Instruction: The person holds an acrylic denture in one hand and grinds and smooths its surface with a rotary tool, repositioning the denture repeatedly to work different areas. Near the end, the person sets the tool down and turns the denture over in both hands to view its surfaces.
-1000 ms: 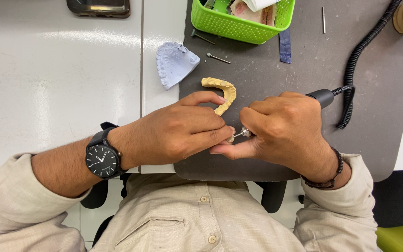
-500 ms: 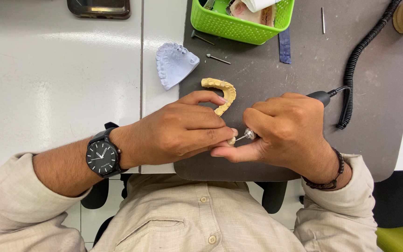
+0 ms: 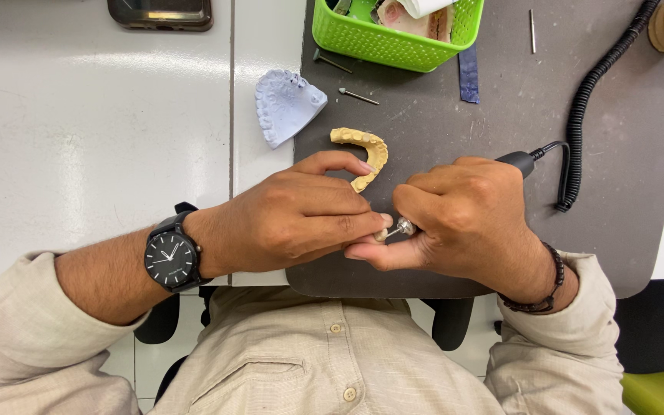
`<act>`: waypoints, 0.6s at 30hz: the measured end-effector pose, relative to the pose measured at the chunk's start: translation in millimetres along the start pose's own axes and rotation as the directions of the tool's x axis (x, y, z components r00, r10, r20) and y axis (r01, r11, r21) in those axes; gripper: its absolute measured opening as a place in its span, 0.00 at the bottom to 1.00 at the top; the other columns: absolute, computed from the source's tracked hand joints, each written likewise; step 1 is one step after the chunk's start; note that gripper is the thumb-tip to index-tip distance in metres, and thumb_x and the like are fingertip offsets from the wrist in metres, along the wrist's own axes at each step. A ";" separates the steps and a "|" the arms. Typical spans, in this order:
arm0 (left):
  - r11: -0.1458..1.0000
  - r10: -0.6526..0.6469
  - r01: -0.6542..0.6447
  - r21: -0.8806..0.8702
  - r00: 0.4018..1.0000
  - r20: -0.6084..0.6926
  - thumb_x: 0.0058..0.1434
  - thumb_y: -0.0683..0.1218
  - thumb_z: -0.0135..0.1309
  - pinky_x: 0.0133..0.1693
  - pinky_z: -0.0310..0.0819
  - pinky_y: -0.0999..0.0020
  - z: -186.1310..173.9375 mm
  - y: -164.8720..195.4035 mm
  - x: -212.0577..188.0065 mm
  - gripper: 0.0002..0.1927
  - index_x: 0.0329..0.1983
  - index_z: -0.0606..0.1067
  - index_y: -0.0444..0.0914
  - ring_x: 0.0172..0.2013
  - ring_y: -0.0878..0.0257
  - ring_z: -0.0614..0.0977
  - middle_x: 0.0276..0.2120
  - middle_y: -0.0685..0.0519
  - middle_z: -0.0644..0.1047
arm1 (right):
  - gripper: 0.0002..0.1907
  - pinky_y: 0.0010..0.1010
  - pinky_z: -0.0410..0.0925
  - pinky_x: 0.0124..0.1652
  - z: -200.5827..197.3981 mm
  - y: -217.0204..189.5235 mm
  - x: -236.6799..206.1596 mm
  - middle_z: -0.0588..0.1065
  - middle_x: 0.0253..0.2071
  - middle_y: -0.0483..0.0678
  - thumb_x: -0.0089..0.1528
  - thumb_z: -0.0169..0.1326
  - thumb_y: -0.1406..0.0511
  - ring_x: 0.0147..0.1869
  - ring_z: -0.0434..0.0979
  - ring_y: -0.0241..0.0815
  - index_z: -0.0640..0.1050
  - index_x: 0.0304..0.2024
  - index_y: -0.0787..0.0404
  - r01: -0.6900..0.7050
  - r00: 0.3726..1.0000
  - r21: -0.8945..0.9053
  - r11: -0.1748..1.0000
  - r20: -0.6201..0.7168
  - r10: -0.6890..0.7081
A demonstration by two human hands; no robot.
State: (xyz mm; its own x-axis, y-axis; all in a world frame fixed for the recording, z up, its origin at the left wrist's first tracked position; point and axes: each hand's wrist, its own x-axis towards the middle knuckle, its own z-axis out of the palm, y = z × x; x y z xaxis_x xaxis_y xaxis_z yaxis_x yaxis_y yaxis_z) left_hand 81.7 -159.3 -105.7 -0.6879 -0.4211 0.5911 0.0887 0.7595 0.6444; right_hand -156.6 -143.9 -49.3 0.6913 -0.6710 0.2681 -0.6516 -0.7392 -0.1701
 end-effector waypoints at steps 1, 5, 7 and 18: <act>1.000 0.000 0.000 0.007 1.000 0.000 0.68 0.42 0.60 0.66 0.70 0.50 0.0 0.6 -0.3 0.13 0.55 0.77 0.35 0.37 0.63 0.81 0.34 0.55 0.78 | 0.36 0.34 0.58 0.20 -0.6 -0.1 -0.1 0.62 0.13 0.42 0.51 0.70 0.41 0.17 0.64 0.43 0.65 0.13 0.57 0.002 1.000 0.008 1.000 -0.003 -0.002; 1.000 0.004 -0.004 0.024 1.000 -0.001 0.68 0.42 0.60 0.66 0.70 0.50 -0.6 1.2 -0.5 0.14 0.56 0.77 0.36 0.37 0.63 0.81 0.35 0.55 0.78 | 0.36 0.35 0.58 0.20 -1.6 0.0 0.8 0.62 0.13 0.43 0.51 0.70 0.40 0.17 0.65 0.44 0.65 0.13 0.57 0.001 1.000 0.012 1.000 -0.006 -0.001; 1.000 0.005 -0.005 0.021 1.000 -0.002 0.68 0.42 0.60 0.66 0.70 0.50 -0.2 0.9 -0.2 0.14 0.56 0.77 0.36 0.37 0.63 0.81 0.35 0.55 0.79 | 0.36 0.35 0.58 0.20 -1.4 0.1 1.3 0.62 0.13 0.43 0.50 0.70 0.40 0.17 0.65 0.44 0.65 0.13 0.57 -0.002 1.000 0.007 1.000 -0.003 0.002; 1.000 0.001 -0.001 0.012 1.000 0.001 0.68 0.42 0.61 0.66 0.70 0.50 0.7 -0.5 -0.9 0.14 0.56 0.78 0.36 0.36 0.64 0.81 0.34 0.56 0.78 | 0.36 0.35 0.58 0.20 -0.5 0.1 1.7 0.62 0.13 0.44 0.50 0.70 0.42 0.16 0.65 0.45 0.64 0.12 0.58 -0.024 1.000 0.028 0.999 0.013 0.024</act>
State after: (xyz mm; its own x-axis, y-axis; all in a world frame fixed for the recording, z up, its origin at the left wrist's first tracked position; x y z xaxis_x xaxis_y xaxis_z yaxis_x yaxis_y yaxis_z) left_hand 81.7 -159.0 -106.9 -0.6884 -0.4196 0.5916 0.0813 0.7659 0.6378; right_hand -155.6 -145.0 -48.5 0.6796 -0.6890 0.2519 -0.6589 -0.7242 -0.2032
